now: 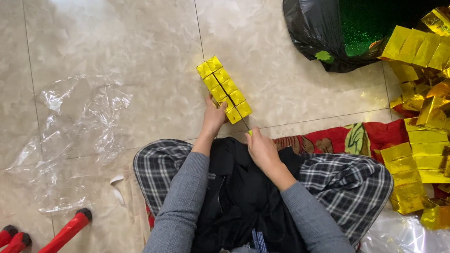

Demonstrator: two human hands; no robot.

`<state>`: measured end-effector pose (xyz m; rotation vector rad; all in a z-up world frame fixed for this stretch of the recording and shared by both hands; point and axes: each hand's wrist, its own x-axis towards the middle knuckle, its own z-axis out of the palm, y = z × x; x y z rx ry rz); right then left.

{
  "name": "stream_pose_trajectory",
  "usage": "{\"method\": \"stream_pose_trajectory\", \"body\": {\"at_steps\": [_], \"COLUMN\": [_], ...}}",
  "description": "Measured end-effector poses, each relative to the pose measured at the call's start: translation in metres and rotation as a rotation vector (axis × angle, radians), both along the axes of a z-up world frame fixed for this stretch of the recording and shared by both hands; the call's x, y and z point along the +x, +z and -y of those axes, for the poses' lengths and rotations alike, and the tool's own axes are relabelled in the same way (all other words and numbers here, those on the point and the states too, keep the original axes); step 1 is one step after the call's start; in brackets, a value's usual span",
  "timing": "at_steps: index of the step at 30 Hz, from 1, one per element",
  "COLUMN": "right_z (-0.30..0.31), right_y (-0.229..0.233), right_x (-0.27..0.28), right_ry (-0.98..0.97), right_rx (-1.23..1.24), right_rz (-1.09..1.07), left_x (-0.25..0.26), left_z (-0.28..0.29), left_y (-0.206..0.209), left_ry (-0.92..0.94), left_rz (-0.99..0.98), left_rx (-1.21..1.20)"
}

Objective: Cutting and stacking gold-colored paper blocks using a knife while sitting on the floor.

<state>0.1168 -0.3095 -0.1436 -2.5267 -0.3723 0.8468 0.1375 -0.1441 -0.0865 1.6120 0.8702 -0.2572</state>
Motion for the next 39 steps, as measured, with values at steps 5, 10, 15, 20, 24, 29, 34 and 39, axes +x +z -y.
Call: {"method": "stream_pose_trajectory", "body": {"at_steps": [5,10,15,20,24,29,34,39], "right_z": [0.007,0.007,0.002,-0.001,0.011,0.015,0.009,0.002], "right_y": [0.012,0.001,-0.033,-0.007,-0.013,-0.001,0.008,0.003], "right_x": [-0.010,-0.007,-0.004,-0.001,0.014,0.014,0.014,0.019], "right_ry": [0.009,0.036,0.034,0.027,-0.078,-0.068,-0.058,-0.064], "right_rx": [-0.073,-0.110,-0.109,-0.069,-0.020,-0.015,0.004,0.086], "right_rz": [-0.011,-0.028,-0.049,-0.029,-0.032,-0.070,-0.117,-0.104], "left_x": [0.000,0.002,-0.001,0.005,0.000,0.000,0.029,0.069], "left_z": [-0.001,-0.002,-0.001,-0.018,-0.029,-0.041,-0.061,-0.077], "left_y": [0.008,-0.001,0.008,-0.046,-0.036,-0.049,-0.037,-0.056], "left_ry": [-0.001,-0.002,-0.005,-0.072,-0.134,-0.251,-0.245,-0.236], "left_rz": [-0.004,-0.001,0.003,0.110,0.064,-0.084,0.035,0.297], "left_rx": [-0.011,-0.006,-0.020,0.217,0.495,0.769,0.881,0.853]}}
